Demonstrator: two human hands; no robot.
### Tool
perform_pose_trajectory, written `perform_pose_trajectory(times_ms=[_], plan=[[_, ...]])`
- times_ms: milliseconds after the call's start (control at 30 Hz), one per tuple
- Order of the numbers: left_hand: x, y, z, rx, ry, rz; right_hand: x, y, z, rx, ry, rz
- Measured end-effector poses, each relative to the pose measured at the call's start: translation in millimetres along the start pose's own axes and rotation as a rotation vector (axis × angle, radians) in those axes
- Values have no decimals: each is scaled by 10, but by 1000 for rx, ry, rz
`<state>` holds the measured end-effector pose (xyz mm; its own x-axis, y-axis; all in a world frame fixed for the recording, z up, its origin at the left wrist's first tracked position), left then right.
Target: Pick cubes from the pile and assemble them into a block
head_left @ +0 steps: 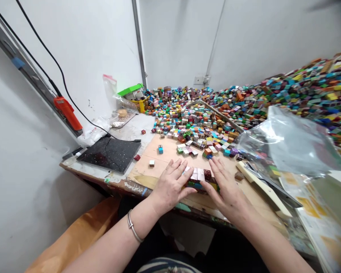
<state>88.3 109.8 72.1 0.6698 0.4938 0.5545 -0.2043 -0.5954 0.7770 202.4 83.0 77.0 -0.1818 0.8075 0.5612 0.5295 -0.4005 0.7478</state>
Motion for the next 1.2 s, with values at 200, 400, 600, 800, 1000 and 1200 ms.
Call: perform_pose_trajectory(times_ms=[200, 400, 600, 800, 1000, 1200], plan=[[-2, -58, -14, -12, 25, -63, -106, -82, -179, -261, 111, 15], [52, 57, -6, 60, 39, -49, -133, -93, -177, -314, 72, 30], [123, 129, 165, 129, -45, 57, -17, 126, 176, -76, -59, 6], [111, 110, 169, 171, -7, 104, 525, -37, 1163, -51, -365, -170], [116, 135, 155, 188, 10, 134, 776, -367, 1456, -74, -417, -275], [106, 111, 140, 198, 21, 114, 725, -420, 1449, 36, -437, -454]])
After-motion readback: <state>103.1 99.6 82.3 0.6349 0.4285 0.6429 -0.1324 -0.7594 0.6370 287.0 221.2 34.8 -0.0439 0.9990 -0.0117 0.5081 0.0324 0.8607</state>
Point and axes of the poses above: each hand's wrist, its own x-axis towards the middle knuckle, its own y-axis out of the back of the hand, z = x × y, the point moved 9 cm from there along x, towards the middle knuckle, and after that the axes turned 15 degrees about x, right-handed, at the moved point
